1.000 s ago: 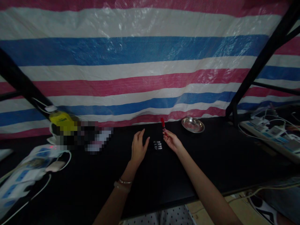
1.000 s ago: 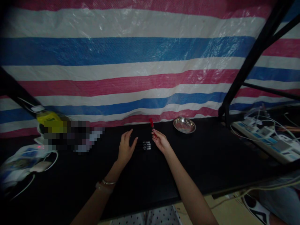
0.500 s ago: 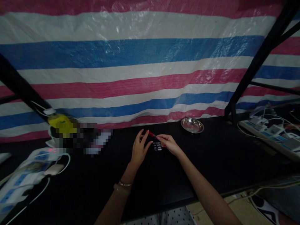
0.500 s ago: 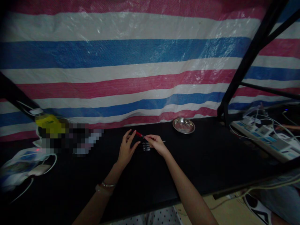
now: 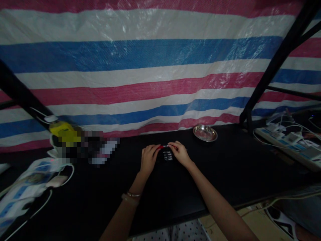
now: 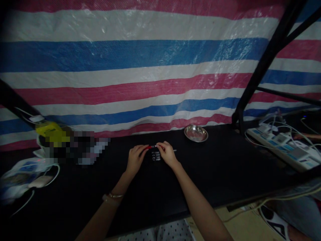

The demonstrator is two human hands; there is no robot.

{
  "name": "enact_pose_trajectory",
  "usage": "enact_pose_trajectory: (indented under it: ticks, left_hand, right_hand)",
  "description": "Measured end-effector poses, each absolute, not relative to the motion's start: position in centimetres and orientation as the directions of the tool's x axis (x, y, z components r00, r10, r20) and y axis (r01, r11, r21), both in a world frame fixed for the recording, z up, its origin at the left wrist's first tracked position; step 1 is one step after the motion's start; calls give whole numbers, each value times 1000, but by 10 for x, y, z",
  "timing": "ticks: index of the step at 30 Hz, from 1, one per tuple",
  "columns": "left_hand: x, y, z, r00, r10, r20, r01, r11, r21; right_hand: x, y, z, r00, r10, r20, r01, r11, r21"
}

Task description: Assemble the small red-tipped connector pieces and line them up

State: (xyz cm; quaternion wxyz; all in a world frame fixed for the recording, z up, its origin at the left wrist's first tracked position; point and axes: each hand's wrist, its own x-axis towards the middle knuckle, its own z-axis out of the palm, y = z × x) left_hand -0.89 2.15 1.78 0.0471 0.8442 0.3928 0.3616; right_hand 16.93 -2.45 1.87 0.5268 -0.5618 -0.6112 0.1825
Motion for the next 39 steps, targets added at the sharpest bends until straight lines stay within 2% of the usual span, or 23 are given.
enact_pose_trajectory:
  ticks: [13,20,28,39]
  left_hand:
    - [-8,26,17,414,799,437,685,-589,428]
    - [-8,26,14,449,808,380,695,-584,420]
    - [-9,27,9,439,807,395,704,-582,406]
    - [-10,29,4,427,794,432,681,-597,424]
  right_hand:
    - [193,-15,3,420,775,472,609,145,-780]
    - [198,-14,-2,377,787,488,652,149,-744]
    - [199,-18,2,315,826,468,835,-6,-550]
    - [198,-21,4,303,853,424,842,-31,-539]
